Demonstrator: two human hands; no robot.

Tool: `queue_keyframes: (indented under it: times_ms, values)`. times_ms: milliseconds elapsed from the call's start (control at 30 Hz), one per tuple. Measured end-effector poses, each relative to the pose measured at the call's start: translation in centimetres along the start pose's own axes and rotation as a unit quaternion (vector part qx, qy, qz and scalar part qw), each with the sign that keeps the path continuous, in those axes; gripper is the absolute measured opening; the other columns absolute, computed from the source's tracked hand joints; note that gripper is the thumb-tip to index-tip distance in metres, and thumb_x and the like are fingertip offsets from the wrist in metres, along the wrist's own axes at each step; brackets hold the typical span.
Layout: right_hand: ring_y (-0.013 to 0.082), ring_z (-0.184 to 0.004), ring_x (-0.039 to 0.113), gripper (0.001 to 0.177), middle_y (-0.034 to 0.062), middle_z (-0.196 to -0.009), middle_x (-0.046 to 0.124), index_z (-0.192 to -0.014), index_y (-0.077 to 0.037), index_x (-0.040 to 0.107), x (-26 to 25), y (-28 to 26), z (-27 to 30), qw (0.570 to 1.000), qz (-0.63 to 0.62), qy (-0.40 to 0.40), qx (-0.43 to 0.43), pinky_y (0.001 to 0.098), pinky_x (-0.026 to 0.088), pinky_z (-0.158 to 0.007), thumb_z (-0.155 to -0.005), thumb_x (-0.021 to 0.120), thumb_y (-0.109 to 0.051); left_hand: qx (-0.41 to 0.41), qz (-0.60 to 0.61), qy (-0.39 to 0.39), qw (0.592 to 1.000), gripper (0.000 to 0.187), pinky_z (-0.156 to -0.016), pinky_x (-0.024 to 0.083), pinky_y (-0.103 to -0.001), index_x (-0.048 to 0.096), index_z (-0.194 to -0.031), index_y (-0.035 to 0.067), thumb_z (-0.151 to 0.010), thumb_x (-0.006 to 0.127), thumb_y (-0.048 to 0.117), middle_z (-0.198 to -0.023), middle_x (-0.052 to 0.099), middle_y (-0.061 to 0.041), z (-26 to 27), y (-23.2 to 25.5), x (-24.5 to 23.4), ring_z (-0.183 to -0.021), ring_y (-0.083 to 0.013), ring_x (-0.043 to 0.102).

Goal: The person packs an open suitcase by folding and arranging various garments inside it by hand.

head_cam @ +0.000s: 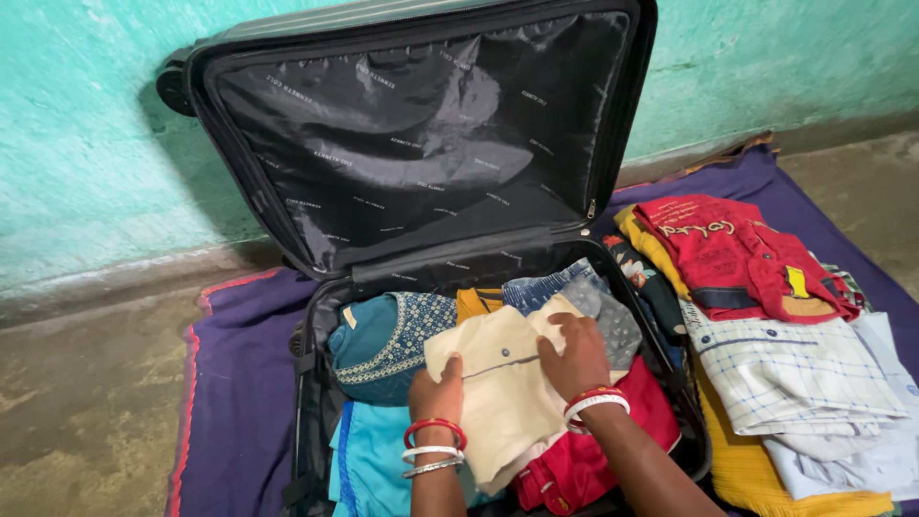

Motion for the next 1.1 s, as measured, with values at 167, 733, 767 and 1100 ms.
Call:
queue_keyframes:
  times_ms: [167, 733, 767, 1100]
  values:
    - [0.0299, -0.098, 0.075, 0.034, 0.0165, -0.108, 0.075, -0.11, -0.011, 0.078, 0.1, -2.2, 0.5, 0.972, -0.106, -0.21, 0.027, 0.0368, 0.058, -0.088, -0.089, 0.063, -0.034, 0.053, -0.067, 0.052, 0.995, 0.052, -0.092, 0.054, -0.049, 0.07, -0.107, 0.0, -0.085, 0.067, 0.046, -0.105, 0.074, -0.026, 0.2, 1.3, -0.5, -0.102, -0.0436, 0.07]
    - [0.039, -0.15, 0.034, 0.122, 0.0289, -0.158, 0.035, -0.157, -0.001, 0.028, -4.2, -9.7, 1.8, 0.897, -0.02, -0.441, -0.002, 0.0407, 0.032, -0.12, -0.073, 0.073, -0.078, 0.005, -0.077, -0.114, 0.99, 0.091, -0.091, 0.051, -0.045, 0.081, -0.103, -0.007, -0.102, 0.03, 0.068, -0.108, 0.077, -0.03, -2.5, 1.9, -1.8, -0.103, -0.042, 0.071]
    - [0.039, -0.15, 0.034, 0.122, 0.0289, -0.158, 0.035, -0.157, -0.001, 0.028, -4.5, -10.1, 1.8, 0.897, -0.02, -0.441, -0.002, 0.0407, 0.032, -0.12, -0.073, 0.073, -0.078, -0.027, -0.014, -0.125, 0.992, 0.089, -0.089, 0.053, -0.044, 0.078, -0.108, -0.005, -0.099, 0.031, 0.069, -0.11, 0.077, -0.027, -2.5, 1.9, -2.0, -0.102, -0.0384, 0.074]
    - [0.0377, -0.145, 0.039, 0.111, 0.0253, -0.156, 0.035, -0.158, -0.012, 0.029, -4.4, -9.8, 0.9, 0.921, 0.058, -0.385, 0.011, 0.0403, 0.039, -0.116, -0.07, 0.08, -0.056, -0.133, 0.216, -0.225, 0.941, 0.085, -0.076, 0.06, -0.047, 0.064, -0.135, 0.008, -0.089, 0.036, 0.073, -0.108, 0.073, -0.023, 0.7, 5.4, -1.8, -0.088, -0.04, 0.072]
Point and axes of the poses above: each hand's wrist, its own z-axis away from the middle knuckle, its own x-axis out of the palm, y = z × x, the point moved 1 cm from there along -z, towards the middle knuckle
